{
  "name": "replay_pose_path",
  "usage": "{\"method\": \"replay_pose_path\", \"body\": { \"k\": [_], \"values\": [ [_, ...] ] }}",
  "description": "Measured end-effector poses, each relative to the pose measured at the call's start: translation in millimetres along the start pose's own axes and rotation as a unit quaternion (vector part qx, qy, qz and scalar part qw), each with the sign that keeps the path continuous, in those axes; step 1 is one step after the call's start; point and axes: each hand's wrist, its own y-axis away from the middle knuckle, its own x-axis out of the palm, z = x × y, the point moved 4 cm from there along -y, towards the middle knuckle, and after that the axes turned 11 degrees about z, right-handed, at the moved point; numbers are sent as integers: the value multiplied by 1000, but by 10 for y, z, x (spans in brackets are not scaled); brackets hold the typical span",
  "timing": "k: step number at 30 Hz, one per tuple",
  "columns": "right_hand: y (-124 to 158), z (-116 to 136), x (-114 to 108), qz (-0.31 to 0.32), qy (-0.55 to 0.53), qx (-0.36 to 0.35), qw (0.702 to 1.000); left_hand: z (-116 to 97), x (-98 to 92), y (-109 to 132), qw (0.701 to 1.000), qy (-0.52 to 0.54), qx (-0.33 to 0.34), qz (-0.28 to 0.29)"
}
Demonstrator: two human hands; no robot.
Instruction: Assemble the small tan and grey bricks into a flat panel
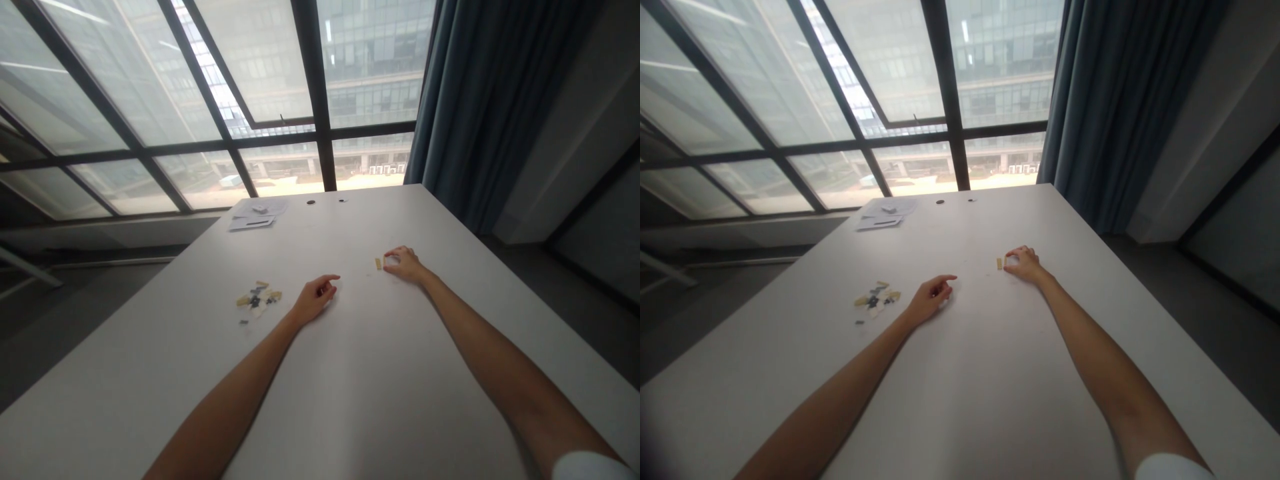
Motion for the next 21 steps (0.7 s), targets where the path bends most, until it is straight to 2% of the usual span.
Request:
{"method": "replay_pose_path", "body": {
  "k": [11,16,21],
  "values": [
    [0,-5,-3,42,11,-5,999,-26,-8,3,1000,-7,-2,2],
    [-47,-78,6,32,-17,-28,999,-9,-4,2,1000,-9,-1,3],
    [-15,-43,6,16,2,-25,1000,-22,-6,-4,1000,-8,1,1]
  ]
}}
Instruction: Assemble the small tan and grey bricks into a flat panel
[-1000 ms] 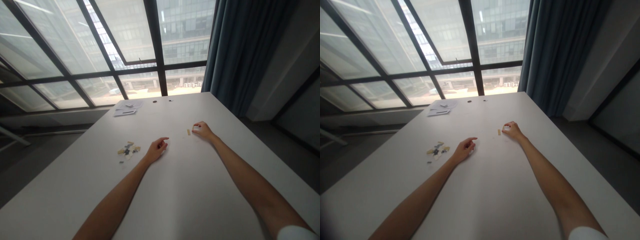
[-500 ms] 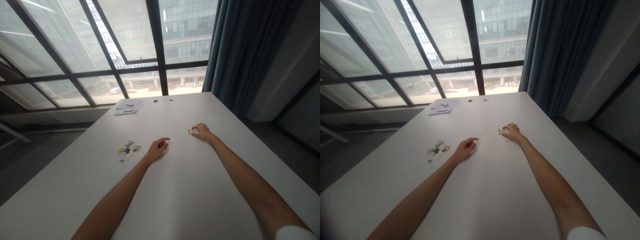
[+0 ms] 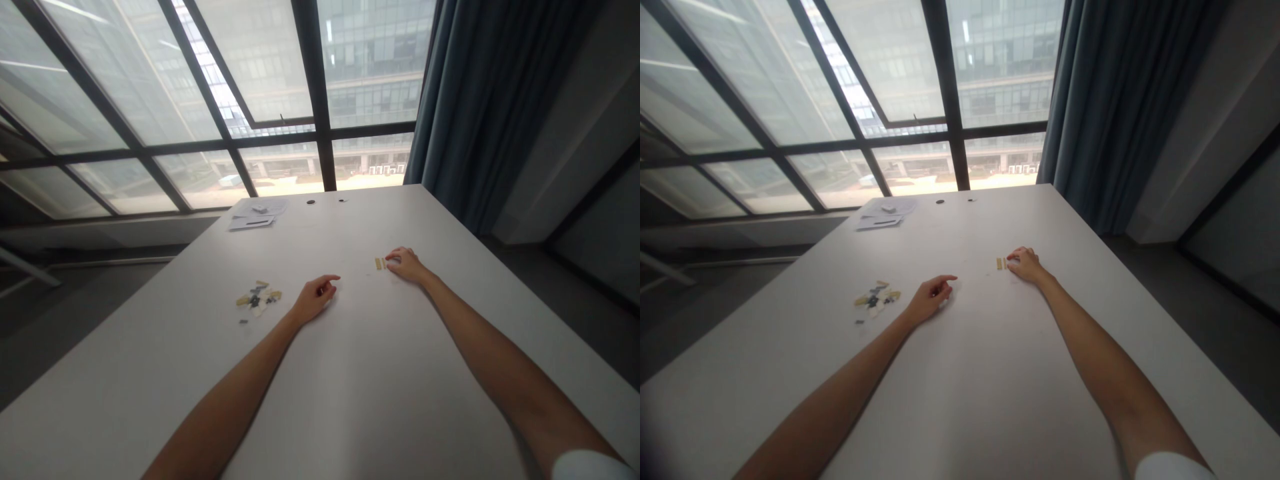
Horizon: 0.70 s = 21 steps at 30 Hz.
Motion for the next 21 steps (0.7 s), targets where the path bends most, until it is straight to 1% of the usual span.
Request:
{"method": "replay_pose_path", "body": {
  "k": [5,13,21],
  "values": [
    [39,82,11,0,7,8,1000,6,6,-12,1000,-1,1,-1],
    [18,125,92,-17,4,3,1000,-5,3,-4,1000,0,-4,-3],
    [42,181,86,-28,-2,-2,1000,-24,4,-5,1000,4,2,-1]
  ]
}}
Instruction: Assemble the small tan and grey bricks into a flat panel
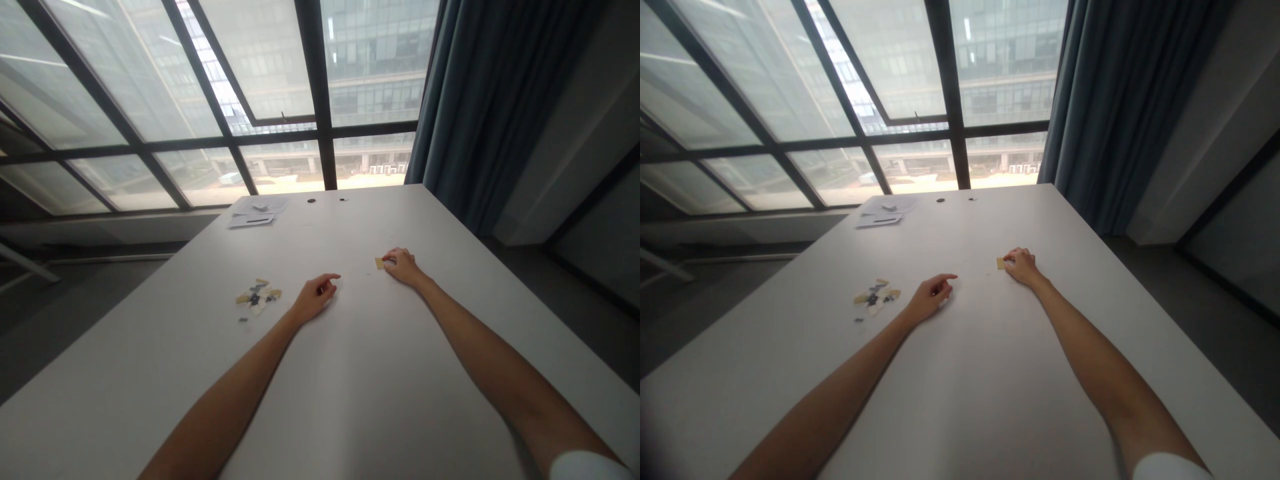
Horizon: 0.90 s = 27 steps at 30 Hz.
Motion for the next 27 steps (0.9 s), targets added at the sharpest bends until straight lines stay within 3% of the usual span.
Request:
{"method": "replay_pose_path", "body": {
  "k": [27],
  "values": [
    [7,-40,-3,16,5,-28,999,16,5,1,1000,-21,-5,5]
  ]
}}
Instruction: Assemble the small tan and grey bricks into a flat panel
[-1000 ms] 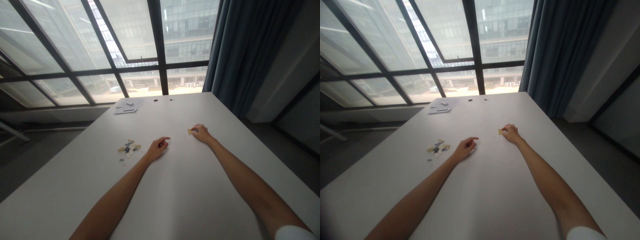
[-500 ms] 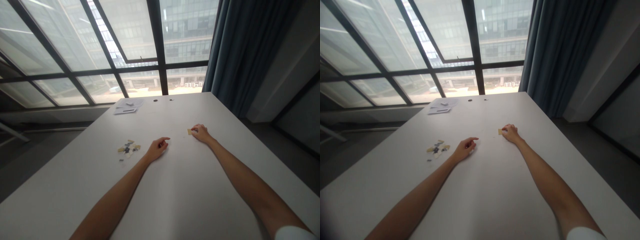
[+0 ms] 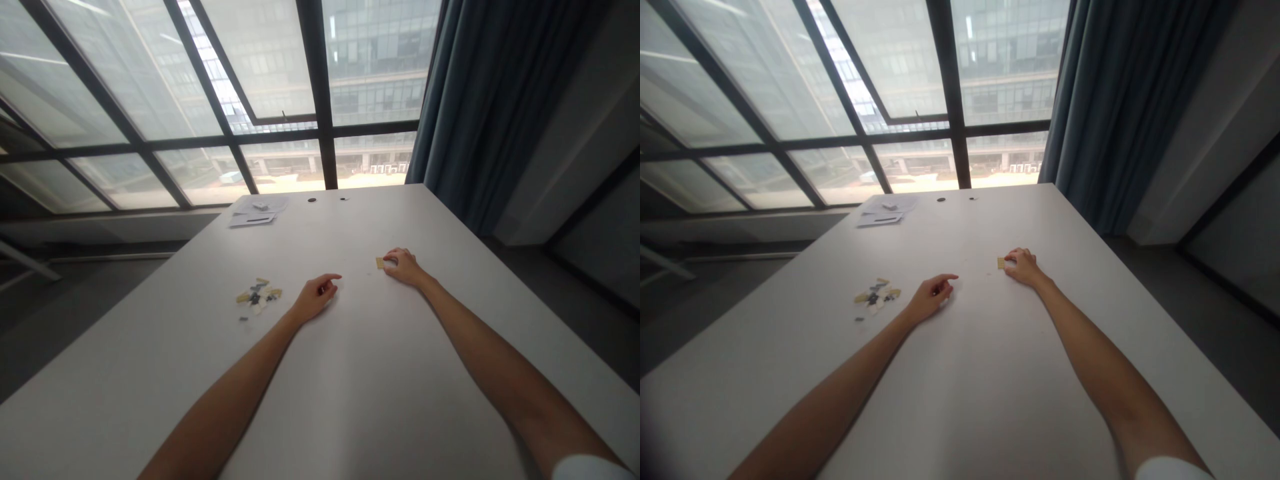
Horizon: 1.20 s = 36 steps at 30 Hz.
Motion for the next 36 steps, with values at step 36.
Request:
{"method": "replay_pose_path", "body": {
  "k": [36],
  "values": [
    [-31,-46,21,-9,-30,-6,1000,-17,1,-4,1000,9,8,0]
  ]
}}
